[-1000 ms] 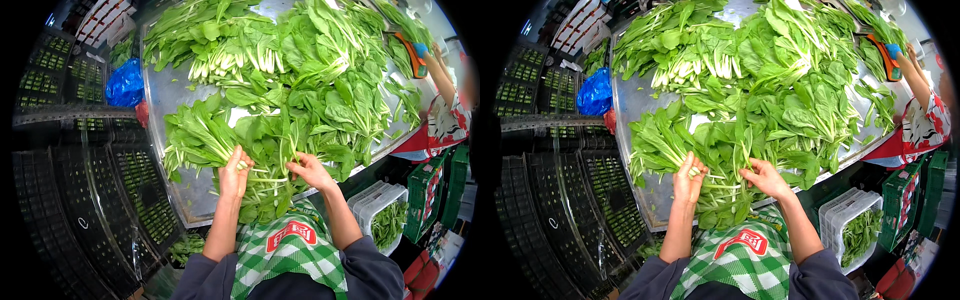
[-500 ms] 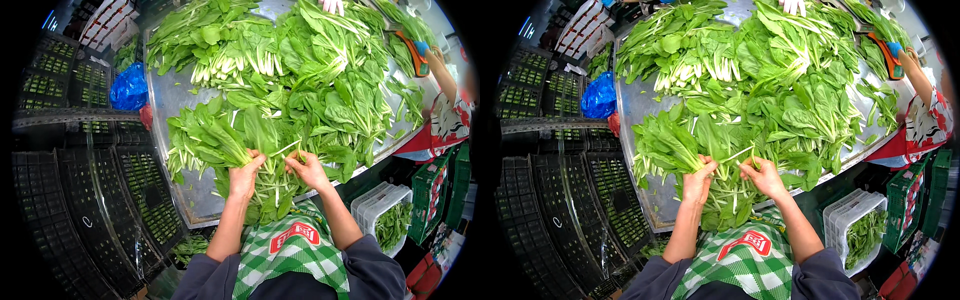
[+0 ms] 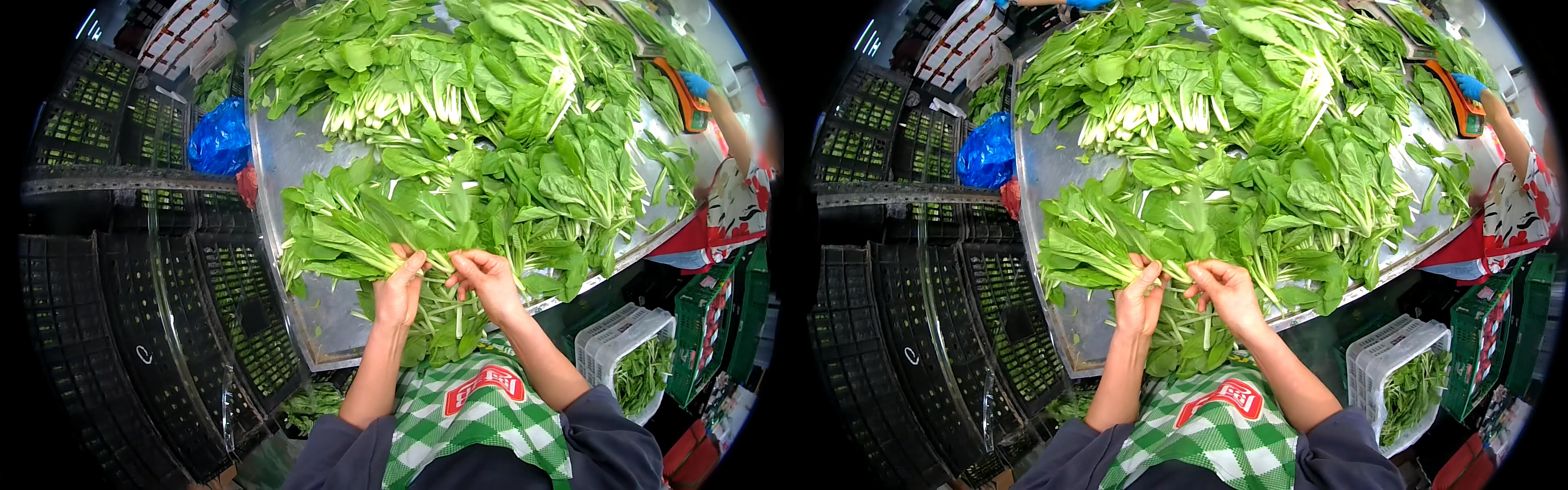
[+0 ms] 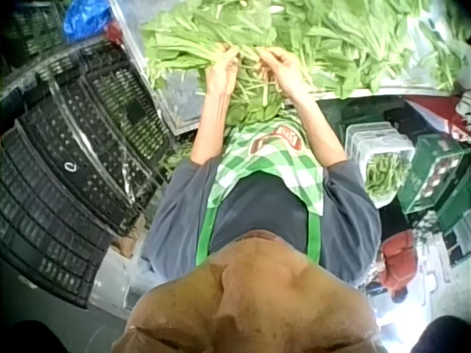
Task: The person stands at a metal table and trims leafy green vegetables by hand. They pick up bunches of greens, remove unwanted leaves or stems, and place the trimmed vegetables back onto the table. The process is repetitive and involves handling the produce one bunch at a time.
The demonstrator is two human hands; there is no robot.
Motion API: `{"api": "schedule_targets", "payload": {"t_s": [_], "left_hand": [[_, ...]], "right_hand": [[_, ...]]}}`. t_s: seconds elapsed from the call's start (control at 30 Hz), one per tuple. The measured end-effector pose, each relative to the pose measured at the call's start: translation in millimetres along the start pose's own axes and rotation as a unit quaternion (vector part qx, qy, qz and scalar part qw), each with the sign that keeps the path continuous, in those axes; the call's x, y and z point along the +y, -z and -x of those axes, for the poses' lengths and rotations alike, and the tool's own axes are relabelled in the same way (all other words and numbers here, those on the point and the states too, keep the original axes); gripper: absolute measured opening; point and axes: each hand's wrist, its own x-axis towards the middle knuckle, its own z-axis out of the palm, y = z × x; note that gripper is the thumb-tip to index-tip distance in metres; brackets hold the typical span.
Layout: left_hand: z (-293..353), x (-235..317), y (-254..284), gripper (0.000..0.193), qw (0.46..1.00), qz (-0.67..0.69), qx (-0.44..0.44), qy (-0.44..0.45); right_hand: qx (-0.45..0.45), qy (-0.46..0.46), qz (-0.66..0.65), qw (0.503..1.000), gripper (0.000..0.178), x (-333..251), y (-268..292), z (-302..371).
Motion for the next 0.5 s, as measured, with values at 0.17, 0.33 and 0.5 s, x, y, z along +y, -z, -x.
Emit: {"api": "schedule_targets", "payload": {"t_s": [0.17, 0.33, 0.5], "left_hand": [[1, 1, 4, 0.02, 0.999, 0.038, 0.035, -0.002], [-2, 4, 15, 0.02, 1.0, 0.005, -0.009, 0.004], [-3, 5, 8, 0.023, 0.998, -0.052, -0.036, 0.026]], "right_hand": [[0.138, 0.019, -0.205, 0.969, 0.044, -4, 0, -3], [0.12, 0.081, -0.053, 0.988, 0.064, -17, -13, -1], [0.084, 0.243, 0.224, 0.94, 0.038, 0, -16, -17]]}}
